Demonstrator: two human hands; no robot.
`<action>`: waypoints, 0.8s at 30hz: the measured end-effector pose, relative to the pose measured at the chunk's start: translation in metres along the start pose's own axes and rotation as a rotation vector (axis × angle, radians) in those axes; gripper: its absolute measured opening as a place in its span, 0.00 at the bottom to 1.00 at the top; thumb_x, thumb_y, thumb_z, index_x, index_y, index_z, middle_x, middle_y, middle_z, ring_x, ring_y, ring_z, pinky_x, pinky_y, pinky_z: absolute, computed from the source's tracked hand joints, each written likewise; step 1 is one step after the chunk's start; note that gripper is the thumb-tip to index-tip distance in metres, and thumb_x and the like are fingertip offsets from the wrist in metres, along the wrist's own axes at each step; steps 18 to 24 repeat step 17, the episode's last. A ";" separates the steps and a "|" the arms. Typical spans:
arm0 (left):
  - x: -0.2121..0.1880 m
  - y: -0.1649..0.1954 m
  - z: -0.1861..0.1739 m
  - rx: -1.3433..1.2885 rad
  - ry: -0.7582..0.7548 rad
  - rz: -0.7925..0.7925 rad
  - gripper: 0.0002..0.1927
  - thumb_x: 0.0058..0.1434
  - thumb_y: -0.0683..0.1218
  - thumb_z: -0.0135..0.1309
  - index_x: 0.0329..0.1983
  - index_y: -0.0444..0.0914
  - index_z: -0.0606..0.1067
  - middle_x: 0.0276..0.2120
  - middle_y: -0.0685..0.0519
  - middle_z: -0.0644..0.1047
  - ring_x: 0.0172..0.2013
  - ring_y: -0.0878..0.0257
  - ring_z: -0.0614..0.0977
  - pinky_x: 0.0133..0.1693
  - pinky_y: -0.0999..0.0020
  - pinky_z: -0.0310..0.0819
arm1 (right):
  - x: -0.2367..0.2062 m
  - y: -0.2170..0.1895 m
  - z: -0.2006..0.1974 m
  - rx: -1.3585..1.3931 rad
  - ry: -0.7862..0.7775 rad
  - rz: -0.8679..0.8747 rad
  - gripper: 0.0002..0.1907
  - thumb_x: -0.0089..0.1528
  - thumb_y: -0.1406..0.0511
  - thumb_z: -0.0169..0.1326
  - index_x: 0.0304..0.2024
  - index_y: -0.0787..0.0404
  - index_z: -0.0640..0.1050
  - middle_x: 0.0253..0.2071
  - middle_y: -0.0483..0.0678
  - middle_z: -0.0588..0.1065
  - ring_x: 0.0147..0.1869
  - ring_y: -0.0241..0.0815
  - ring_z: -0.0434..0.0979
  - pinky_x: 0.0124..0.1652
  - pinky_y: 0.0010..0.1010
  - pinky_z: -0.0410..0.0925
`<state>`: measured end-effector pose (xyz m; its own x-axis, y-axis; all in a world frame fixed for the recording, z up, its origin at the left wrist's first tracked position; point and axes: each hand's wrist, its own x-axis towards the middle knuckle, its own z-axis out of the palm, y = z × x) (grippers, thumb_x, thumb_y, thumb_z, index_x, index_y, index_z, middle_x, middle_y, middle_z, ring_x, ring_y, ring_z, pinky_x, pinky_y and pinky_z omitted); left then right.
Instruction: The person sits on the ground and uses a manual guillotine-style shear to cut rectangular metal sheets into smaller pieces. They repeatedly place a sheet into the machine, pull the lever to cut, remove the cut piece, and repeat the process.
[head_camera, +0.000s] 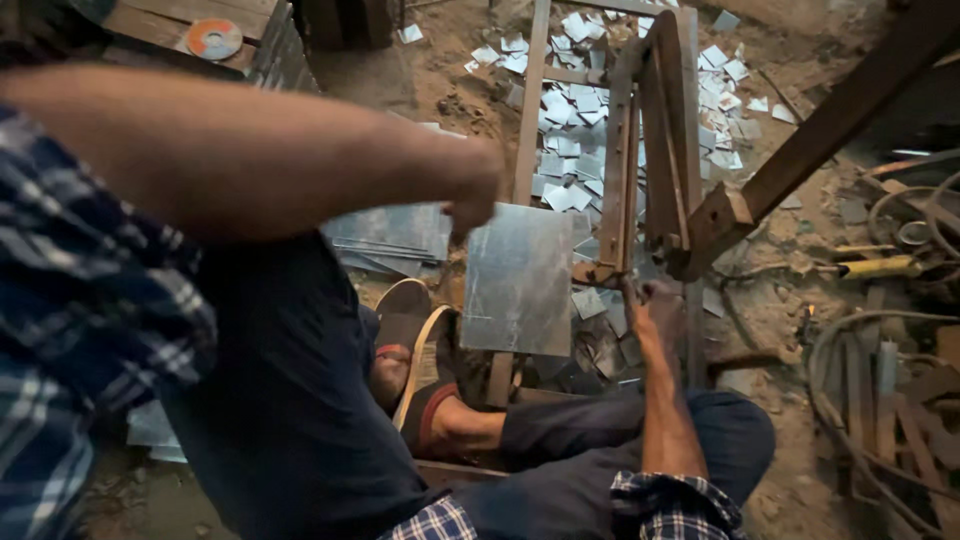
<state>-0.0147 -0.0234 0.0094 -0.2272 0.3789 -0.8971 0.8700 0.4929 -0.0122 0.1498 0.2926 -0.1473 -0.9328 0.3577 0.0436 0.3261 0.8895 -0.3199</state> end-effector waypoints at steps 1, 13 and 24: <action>0.000 -0.003 0.016 -0.008 -0.064 -0.009 0.35 0.64 0.70 0.47 0.62 0.41 0.69 0.55 0.45 0.78 0.52 0.48 0.83 0.52 0.52 0.77 | -0.002 -0.003 -0.001 0.067 0.002 0.021 0.26 0.62 0.42 0.56 0.40 0.56 0.81 0.38 0.60 0.80 0.46 0.64 0.81 0.43 0.54 0.71; 0.032 -0.049 -0.003 0.173 0.284 0.133 0.24 0.65 0.59 0.50 0.48 0.35 0.81 0.46 0.42 0.84 0.49 0.46 0.83 0.52 0.50 0.77 | -0.011 -0.018 -0.024 0.101 -0.142 -0.121 0.31 0.61 0.50 0.59 0.62 0.57 0.72 0.49 0.65 0.78 0.54 0.68 0.77 0.49 0.54 0.70; 0.052 -0.024 -0.019 0.189 0.125 0.143 0.30 0.67 0.64 0.48 0.55 0.36 0.78 0.53 0.44 0.81 0.53 0.46 0.80 0.55 0.49 0.74 | -0.031 0.003 0.003 0.130 -0.061 -0.015 0.31 0.62 0.51 0.57 0.65 0.55 0.74 0.56 0.66 0.76 0.61 0.68 0.75 0.58 0.53 0.68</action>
